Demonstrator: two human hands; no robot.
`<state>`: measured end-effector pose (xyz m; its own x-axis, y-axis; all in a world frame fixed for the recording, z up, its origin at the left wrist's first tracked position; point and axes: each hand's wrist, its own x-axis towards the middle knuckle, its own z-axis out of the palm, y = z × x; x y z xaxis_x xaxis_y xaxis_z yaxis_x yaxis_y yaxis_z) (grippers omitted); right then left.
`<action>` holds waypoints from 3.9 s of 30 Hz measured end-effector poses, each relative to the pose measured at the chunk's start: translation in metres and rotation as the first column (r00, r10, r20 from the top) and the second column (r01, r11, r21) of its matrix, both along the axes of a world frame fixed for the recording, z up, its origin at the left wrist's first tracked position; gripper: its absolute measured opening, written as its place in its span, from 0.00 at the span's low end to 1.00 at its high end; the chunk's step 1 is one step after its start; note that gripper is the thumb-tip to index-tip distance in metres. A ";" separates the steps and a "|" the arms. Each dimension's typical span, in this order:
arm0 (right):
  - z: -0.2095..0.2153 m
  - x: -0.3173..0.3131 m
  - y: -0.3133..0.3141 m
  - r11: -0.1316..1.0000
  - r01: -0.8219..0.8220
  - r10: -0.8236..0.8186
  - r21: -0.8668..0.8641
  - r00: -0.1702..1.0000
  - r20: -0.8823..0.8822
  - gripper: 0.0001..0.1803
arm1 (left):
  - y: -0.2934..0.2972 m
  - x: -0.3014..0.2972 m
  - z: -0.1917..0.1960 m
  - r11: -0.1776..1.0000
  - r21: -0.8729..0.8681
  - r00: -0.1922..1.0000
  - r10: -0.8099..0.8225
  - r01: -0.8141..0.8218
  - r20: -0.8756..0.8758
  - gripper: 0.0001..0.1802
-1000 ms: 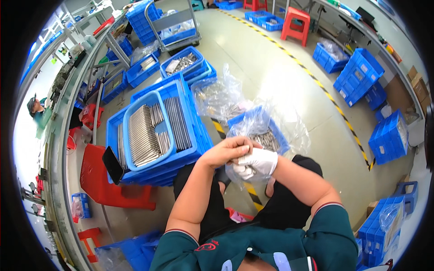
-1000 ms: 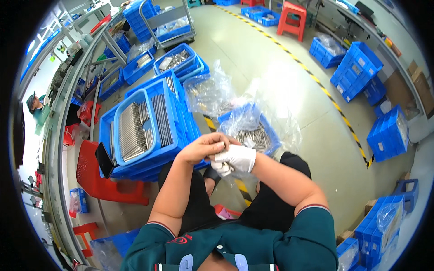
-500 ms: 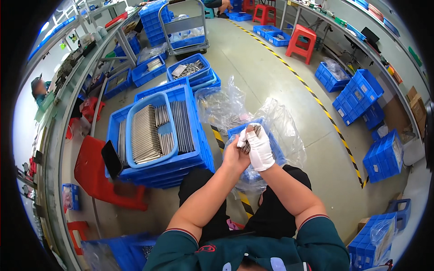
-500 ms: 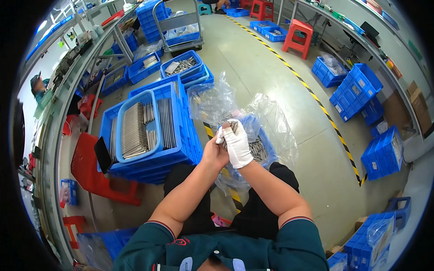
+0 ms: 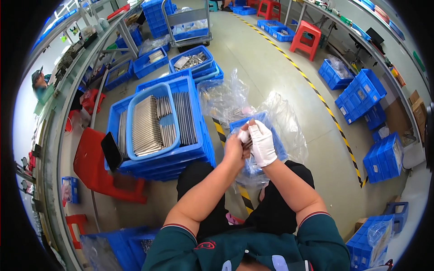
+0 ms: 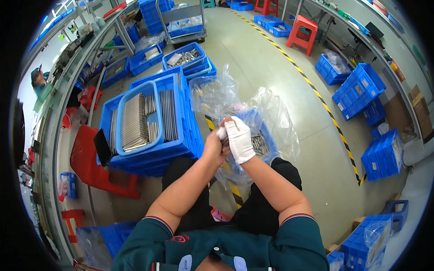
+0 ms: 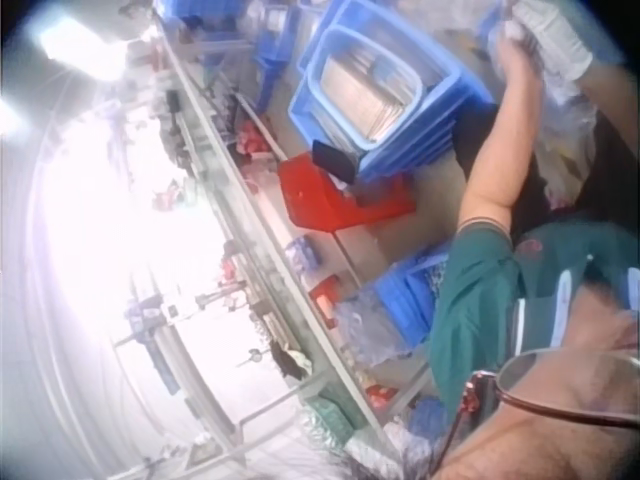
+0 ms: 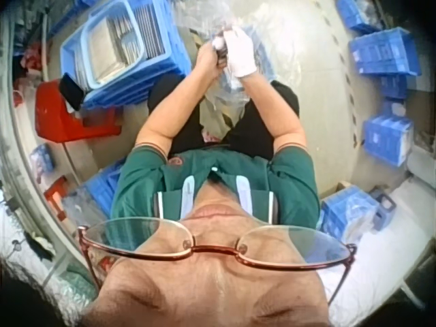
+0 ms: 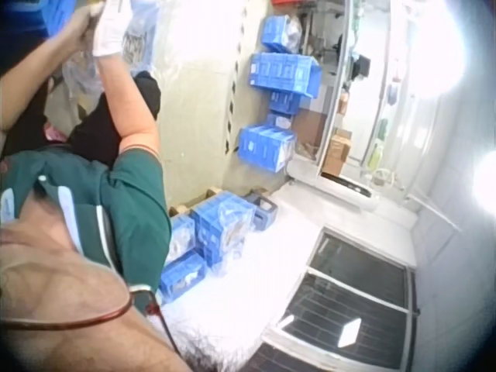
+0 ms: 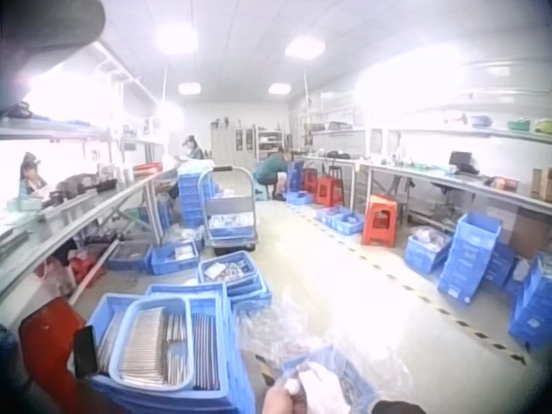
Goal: The person sits on the floor in a factory setting, wearing white gloves. They repeatedly pick up small bundles of metal rods from a plastic bag, inspect them, and place them into a blue crate. The process involves handling the rods one by one or in small groups and organizing them into the container.
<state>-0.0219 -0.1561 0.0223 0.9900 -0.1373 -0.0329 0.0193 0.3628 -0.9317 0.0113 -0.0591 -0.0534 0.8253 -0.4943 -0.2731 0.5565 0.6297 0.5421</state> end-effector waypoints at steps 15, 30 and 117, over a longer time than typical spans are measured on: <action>-0.015 -0.021 -0.030 0.657 -0.679 0.753 0.326 0.576 -0.317 0.19 | 0.030 0.005 0.060 0.604 0.717 0.743 -0.288 -0.348 0.604 0.09; -0.003 -0.021 -0.028 0.899 -0.415 0.367 -0.143 0.890 -0.271 0.15 | 0.034 0.014 0.054 0.726 0.457 0.776 0.166 -0.514 0.609 0.09; 0.009 -0.018 -0.043 0.652 -0.340 0.245 -0.678 0.940 -0.236 0.22 | 0.043 -0.004 0.063 0.843 0.516 0.876 -0.128 -0.151 0.465 0.12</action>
<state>-0.0400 -0.1986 0.0314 0.9780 0.1293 -0.1637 -0.0940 -0.4271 -0.8993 0.0078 -0.0163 0.0097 0.9226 -0.3799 -0.0675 0.1441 0.1768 0.9736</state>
